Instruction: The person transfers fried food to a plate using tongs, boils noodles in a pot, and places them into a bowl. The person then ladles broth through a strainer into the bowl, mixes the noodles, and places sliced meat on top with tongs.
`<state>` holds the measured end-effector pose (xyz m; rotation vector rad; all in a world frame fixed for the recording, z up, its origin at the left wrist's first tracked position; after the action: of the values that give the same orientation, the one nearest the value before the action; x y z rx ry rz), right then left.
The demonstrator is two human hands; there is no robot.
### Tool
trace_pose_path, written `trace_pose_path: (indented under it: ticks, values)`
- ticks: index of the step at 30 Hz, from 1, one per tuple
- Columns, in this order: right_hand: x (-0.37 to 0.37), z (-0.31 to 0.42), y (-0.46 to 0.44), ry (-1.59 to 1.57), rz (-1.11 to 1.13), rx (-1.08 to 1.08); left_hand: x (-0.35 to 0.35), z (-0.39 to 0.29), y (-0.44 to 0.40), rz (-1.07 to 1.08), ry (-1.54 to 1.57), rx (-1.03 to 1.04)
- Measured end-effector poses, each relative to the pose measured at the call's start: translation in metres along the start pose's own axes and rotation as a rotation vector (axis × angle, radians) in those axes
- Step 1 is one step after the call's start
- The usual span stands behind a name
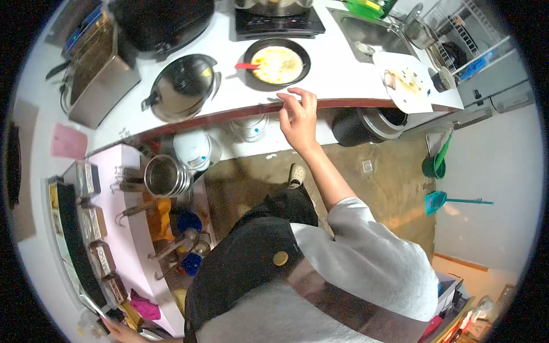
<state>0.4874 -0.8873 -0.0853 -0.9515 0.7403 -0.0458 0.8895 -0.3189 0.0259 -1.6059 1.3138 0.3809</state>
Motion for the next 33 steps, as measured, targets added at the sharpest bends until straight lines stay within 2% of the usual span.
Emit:
trace_pose_path:
  ticks: [3,4,5,6,7,8,9,10,11,12,17,18,20,21,23,25,26,28,29,30,31,32,33]
  values:
    - [0.004,-0.034,-0.025,-0.217,0.031,0.03,0.096,-0.186,0.004,0.313,0.255,0.054]
    - [0.012,-0.035,-0.044,-0.22,0.074,-0.088,0.125,-0.241,0.02,0.458,0.299,0.006]
    - [0.022,-0.035,-0.066,-0.305,0.144,-0.197,0.159,-0.285,0.029,0.483,0.366,0.229]
    - [0.031,-0.03,-0.087,-0.374,0.209,-0.269,0.191,-0.313,0.037,0.546,0.436,0.218]
    - [0.043,-0.028,-0.101,-0.369,0.266,-0.352,0.194,-0.373,0.067,0.644,0.555,0.191]
    - [0.063,-0.031,-0.111,-0.289,0.419,-0.424,0.21,-0.401,0.081,0.675,0.619,0.224]
    - [0.077,-0.034,-0.12,-0.262,0.586,-0.483,0.206,-0.44,0.109,0.681,0.73,-0.01]
    - [0.089,-0.038,-0.127,-0.223,0.751,-0.546,0.214,-0.457,0.116,0.834,0.764,0.118]
    - [0.103,-0.044,-0.131,-0.196,0.79,-0.604,0.202,-0.483,0.136,0.895,0.771,-0.006]
    - [0.109,-0.047,-0.135,-0.213,0.832,-0.62,0.199,-0.498,0.148,0.902,0.755,-0.033]
    - [0.1,-0.064,-0.15,-0.452,0.762,-0.635,0.186,-0.508,0.175,0.953,1.018,-0.178]
    - [0.092,-0.067,-0.153,-0.461,0.744,-0.637,0.191,-0.486,0.175,1.16,1.197,-0.198]
    - [0.078,-0.075,-0.158,-0.56,0.665,-0.632,0.236,-0.408,0.202,1.351,1.481,-0.451]
    - [0.074,-0.08,-0.161,-0.585,0.628,-0.643,0.269,-0.352,0.224,1.496,1.352,-0.789]
    - [0.071,-0.087,-0.169,-0.595,0.632,-0.66,0.326,-0.259,0.26,1.442,0.609,-0.594]
    - [0.056,-0.088,-0.174,-0.567,0.575,-0.699,0.342,-0.219,0.236,1.293,0.298,-0.128]
    - [0.052,-0.089,-0.179,-0.648,0.607,-0.649,0.353,-0.212,0.216,1.2,0.13,0.096]
    - [0.046,-0.086,-0.185,-0.639,0.584,-0.611,0.338,-0.207,0.233,1.065,-0.228,0.454]
    - [0.042,-0.085,-0.186,-0.65,0.602,-0.593,0.326,-0.209,0.228,1.052,-0.373,0.504]
    - [0.036,-0.085,-0.183,-0.657,0.617,-0.567,0.294,-0.243,0.22,1.039,-0.517,0.559]
    - [0.034,-0.085,-0.183,-0.655,0.655,-0.529,0.259,-0.309,0.183,0.959,-0.234,-0.096]
    - [0.035,-0.086,-0.186,-0.646,0.675,-0.496,0.26,-0.321,0.15,0.814,0.157,-0.032]
    - [0.036,-0.09,-0.185,-0.659,0.627,-0.478,0.221,-0.38,0.128,0.605,0.258,0.043]
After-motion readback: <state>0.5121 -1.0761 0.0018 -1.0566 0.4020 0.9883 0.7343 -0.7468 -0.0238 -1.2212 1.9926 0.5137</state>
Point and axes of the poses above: each hand's wrist, its own y-axis away from the middle knuckle, its own x-axis out of the palm, z = x × y, the point moved 3 cm from there along -y, towards the middle knuckle, and after that the axes turned 11 degrees about -x, right-handed, at the moved point
